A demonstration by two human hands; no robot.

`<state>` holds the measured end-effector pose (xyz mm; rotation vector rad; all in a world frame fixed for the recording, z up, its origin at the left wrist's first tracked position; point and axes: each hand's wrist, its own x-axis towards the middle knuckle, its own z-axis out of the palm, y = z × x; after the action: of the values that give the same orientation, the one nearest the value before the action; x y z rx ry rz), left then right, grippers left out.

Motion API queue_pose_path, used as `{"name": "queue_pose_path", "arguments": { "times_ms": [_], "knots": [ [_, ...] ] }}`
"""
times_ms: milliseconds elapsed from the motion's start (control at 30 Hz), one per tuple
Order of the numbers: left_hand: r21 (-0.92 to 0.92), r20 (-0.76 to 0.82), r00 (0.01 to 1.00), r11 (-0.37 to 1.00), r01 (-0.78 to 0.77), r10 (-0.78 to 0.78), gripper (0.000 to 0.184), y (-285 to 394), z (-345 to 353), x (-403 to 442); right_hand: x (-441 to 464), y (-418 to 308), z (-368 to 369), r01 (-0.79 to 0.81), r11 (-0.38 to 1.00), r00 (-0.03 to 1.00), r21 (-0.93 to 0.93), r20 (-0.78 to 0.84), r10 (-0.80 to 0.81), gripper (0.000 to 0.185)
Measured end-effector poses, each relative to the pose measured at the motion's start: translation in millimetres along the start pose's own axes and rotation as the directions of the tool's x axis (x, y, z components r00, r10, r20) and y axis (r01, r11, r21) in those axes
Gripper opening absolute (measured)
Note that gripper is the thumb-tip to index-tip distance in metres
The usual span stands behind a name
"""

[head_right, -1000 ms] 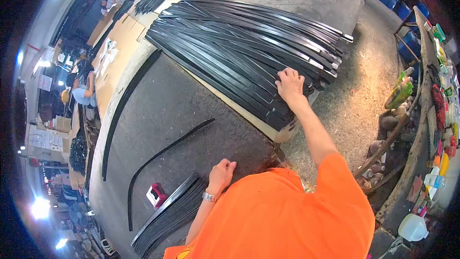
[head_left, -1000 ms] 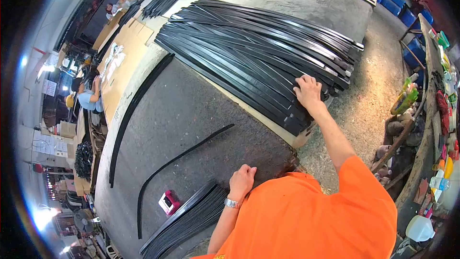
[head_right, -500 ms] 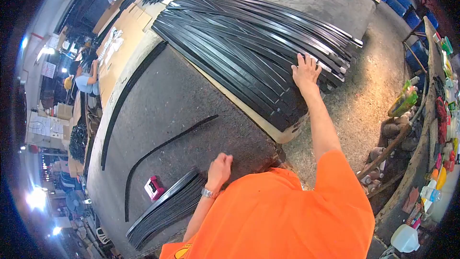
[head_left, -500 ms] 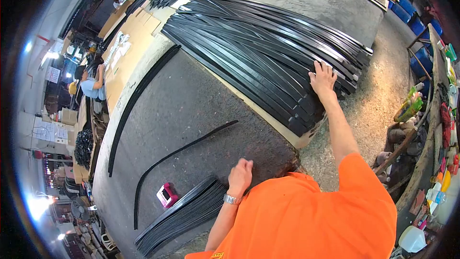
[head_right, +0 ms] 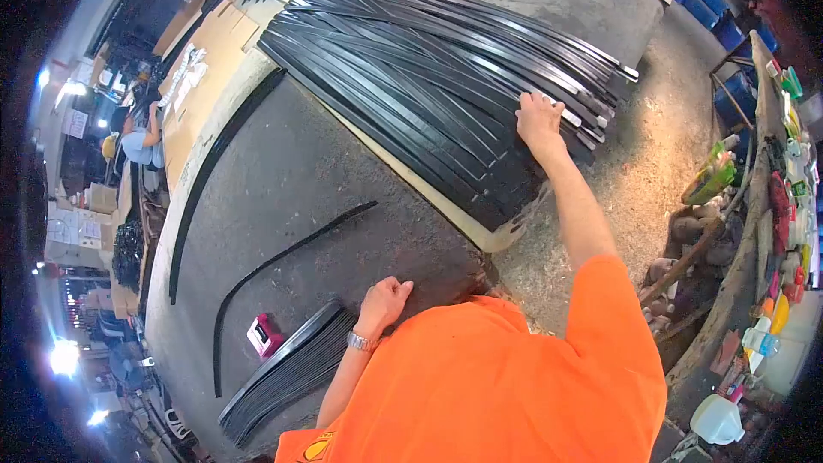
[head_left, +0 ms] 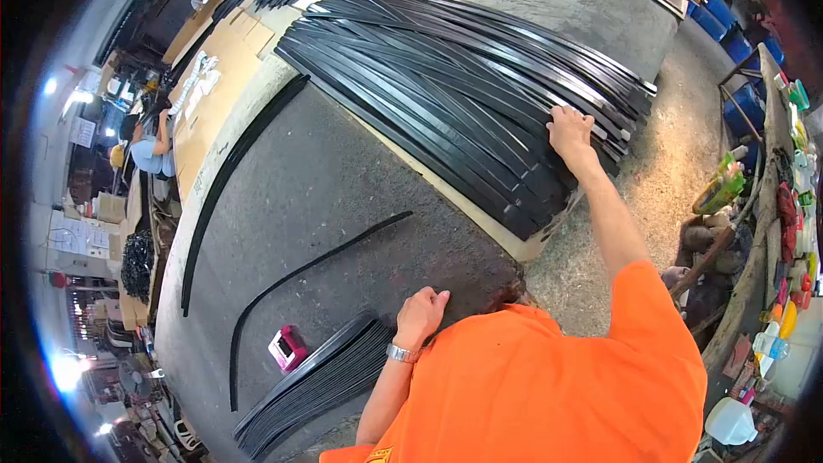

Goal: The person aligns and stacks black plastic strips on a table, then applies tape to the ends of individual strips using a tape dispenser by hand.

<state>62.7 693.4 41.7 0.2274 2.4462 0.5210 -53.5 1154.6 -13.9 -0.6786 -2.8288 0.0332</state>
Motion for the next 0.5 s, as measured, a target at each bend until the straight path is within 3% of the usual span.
{"name": "queue_pose_path", "arguments": {
  "times_ms": [67, 100, 133, 167, 200, 300, 500],
  "knots": [
    [-0.033, -0.015, 0.999, 0.999, -0.037, 0.036, 0.045, -1.0, 2.4, 0.1, 0.7, -0.8, -9.0, 0.012, 0.999, 1.000, 0.043, -0.018, -0.011, 0.024],
    [-0.056, -0.040, 0.998, 0.997, -0.058, 0.056, 0.045, -2.7, 4.2, 0.0, 5.9, -0.6, -16.2, 0.003, 0.994, 0.999, 0.112, 0.050, -0.009, 0.021],
    [-0.137, -0.060, 0.992, 0.984, -0.116, 0.109, 0.041, -4.7, 6.0, -0.7, 8.1, -11.3, -36.5, -0.103, 0.968, 0.982, 0.228, 0.178, 0.063, 0.018],
    [-0.212, -0.057, 0.988, 0.966, -0.150, 0.141, 0.039, -4.7, 7.0, -2.1, 7.4, -12.9, -40.1, -0.060, 0.953, 0.980, 0.298, 0.198, 0.000, 0.017],
    [-0.282, -0.054, 0.983, 0.942, -0.182, 0.174, 0.038, -2.0, 4.9, -0.9, -0.3, -13.5, -36.2, -0.002, 0.913, 0.993, 0.409, 0.106, -0.045, 0.017],
    [-0.408, -0.023, 0.975, 0.888, -0.210, 0.219, 0.035, 17.2, -1.6, 6.0, -37.4, -31.9, -57.8, 0.066, 0.757, 0.993, 0.650, 0.032, -0.113, 0.016],
    [-0.716, 0.150, 0.931, 0.685, -0.131, 0.334, 0.042, 73.9, -0.9, 38.4, -116.7, -62.9, -98.1, -0.049, 0.530, 0.993, 0.846, 0.096, -0.063, 0.019]
  ]
}}
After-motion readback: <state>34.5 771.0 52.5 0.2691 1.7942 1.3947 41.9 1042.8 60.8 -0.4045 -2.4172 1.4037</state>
